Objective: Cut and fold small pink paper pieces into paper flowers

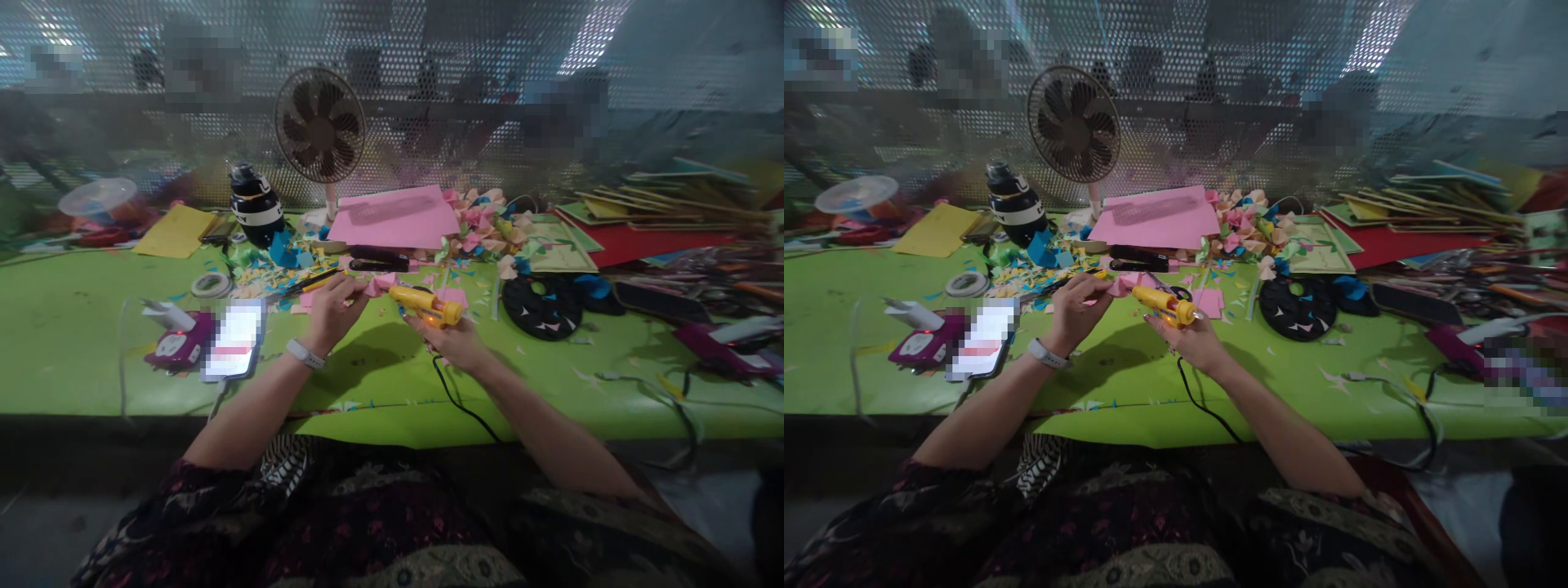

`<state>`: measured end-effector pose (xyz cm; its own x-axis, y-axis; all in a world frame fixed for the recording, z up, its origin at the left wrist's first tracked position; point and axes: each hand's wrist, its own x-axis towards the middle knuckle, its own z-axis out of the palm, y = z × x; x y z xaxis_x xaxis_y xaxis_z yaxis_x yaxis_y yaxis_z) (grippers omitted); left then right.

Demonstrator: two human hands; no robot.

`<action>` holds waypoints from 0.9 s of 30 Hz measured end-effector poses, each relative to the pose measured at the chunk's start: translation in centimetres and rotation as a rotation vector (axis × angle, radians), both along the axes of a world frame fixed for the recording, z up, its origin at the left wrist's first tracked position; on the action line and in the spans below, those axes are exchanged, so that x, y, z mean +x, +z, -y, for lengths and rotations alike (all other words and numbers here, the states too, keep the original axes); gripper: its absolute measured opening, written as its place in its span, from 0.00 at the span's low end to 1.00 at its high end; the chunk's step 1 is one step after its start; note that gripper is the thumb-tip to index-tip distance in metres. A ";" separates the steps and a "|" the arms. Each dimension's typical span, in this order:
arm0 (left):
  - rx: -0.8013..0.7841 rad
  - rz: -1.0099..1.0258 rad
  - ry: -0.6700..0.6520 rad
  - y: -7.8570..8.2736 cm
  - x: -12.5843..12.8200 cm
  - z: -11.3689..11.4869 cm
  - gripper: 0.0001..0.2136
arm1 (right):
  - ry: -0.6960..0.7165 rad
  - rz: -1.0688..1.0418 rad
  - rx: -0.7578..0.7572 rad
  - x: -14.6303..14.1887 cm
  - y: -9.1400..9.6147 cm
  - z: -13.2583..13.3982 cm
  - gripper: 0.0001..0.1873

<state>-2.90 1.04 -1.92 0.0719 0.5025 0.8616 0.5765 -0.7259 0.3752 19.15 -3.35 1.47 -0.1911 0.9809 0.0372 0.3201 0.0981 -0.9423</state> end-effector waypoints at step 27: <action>-0.125 0.142 0.015 -0.3 -0.2 -0.7 0.02 | -0.009 0.765 0.610 6.2 1.0 -0.9 0.14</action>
<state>-3.15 1.77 -2.22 -0.0545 0.6065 0.7932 0.5220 -0.6599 0.5404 25.30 -2.40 2.45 -0.3676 0.8358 0.4078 0.8268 0.4944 -0.2682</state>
